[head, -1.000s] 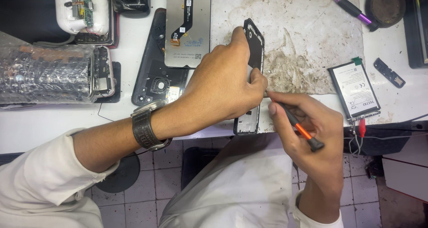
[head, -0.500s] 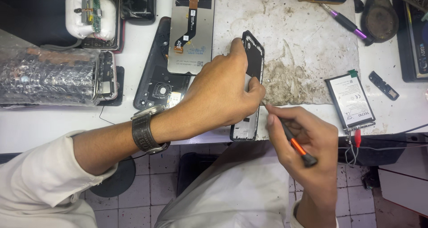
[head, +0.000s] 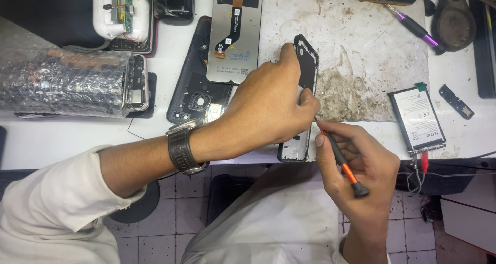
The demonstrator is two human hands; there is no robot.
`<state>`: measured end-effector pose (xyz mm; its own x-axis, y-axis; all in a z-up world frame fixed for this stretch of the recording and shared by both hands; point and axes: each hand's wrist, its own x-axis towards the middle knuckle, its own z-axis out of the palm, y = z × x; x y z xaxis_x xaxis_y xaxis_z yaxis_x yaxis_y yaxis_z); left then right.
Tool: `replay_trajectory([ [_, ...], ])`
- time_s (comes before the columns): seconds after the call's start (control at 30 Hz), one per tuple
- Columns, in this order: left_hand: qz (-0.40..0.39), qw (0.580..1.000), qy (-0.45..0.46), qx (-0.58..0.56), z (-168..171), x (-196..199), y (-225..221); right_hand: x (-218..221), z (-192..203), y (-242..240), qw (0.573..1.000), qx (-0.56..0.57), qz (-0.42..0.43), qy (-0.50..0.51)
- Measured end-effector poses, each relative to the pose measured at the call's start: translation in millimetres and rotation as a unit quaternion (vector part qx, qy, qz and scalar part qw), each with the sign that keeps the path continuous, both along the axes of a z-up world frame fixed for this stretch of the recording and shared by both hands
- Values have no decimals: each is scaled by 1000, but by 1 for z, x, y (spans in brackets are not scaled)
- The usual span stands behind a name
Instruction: The person uses a small screwdriver to scrape adhesive residue from the inside of a smartphone back cover. They hold the cover in their left hand and work along the edges and interior surfaces, removing old glue in preparation for reassembly.
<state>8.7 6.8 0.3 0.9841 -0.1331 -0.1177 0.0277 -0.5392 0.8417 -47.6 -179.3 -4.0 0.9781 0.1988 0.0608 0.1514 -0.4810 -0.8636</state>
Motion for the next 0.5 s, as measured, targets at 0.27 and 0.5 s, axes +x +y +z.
replay_trajectory([
  [0.27,9,999,-42,-1,-4,-1,0,1,-2,5,1000,12,-16,-10],
  [0.5,-4,1000,-1,-25,-1,-1,0,-2,4,-2,998,31,-8,48],
])
